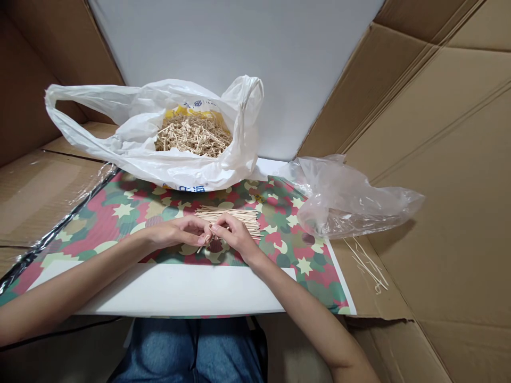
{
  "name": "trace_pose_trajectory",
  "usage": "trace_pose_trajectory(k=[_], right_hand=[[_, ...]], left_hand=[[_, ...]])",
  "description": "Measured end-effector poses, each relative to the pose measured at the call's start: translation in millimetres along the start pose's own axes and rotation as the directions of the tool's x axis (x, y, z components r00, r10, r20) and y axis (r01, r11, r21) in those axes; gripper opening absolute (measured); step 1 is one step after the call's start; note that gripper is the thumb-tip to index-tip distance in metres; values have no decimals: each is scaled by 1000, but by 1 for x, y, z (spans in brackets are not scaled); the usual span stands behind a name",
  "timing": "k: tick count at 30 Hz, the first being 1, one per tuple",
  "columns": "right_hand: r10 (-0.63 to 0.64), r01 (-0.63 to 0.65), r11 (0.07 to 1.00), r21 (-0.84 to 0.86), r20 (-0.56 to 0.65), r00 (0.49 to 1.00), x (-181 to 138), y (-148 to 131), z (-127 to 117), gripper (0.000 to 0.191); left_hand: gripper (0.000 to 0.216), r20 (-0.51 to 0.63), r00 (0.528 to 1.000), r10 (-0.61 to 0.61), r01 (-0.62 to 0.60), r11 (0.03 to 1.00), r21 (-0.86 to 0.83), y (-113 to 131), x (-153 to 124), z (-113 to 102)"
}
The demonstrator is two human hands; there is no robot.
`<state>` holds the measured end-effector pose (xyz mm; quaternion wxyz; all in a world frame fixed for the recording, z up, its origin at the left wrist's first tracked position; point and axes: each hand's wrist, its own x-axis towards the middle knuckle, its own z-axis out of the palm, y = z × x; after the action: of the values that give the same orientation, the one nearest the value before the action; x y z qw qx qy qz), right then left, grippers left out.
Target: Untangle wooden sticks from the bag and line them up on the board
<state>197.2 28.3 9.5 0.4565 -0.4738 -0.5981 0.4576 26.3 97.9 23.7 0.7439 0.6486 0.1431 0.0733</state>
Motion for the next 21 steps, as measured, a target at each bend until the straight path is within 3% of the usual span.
trace_pose_trajectory(k=[7, 13, 18, 21], right_hand=[[95, -97, 995, 16, 99, 991, 2, 2, -2, 22], [168, -223, 942, 251, 221, 961, 0, 5, -2, 20], [166, -216, 924, 315, 176, 970, 0, 7, 0, 15], [114, -119, 985, 123, 44, 992, -4, 3, -2, 13]], left_hand=[[13, 16, 1000, 13, -13, 1000, -2, -3, 0, -2], [15, 29, 999, 26, -24, 998, -56, -4, 0, 0], [16, -21, 999, 41, -43, 995, -92, -5, 2, 4], [18, -166, 986, 20, -35, 996, -87, -5, 4, 5]])
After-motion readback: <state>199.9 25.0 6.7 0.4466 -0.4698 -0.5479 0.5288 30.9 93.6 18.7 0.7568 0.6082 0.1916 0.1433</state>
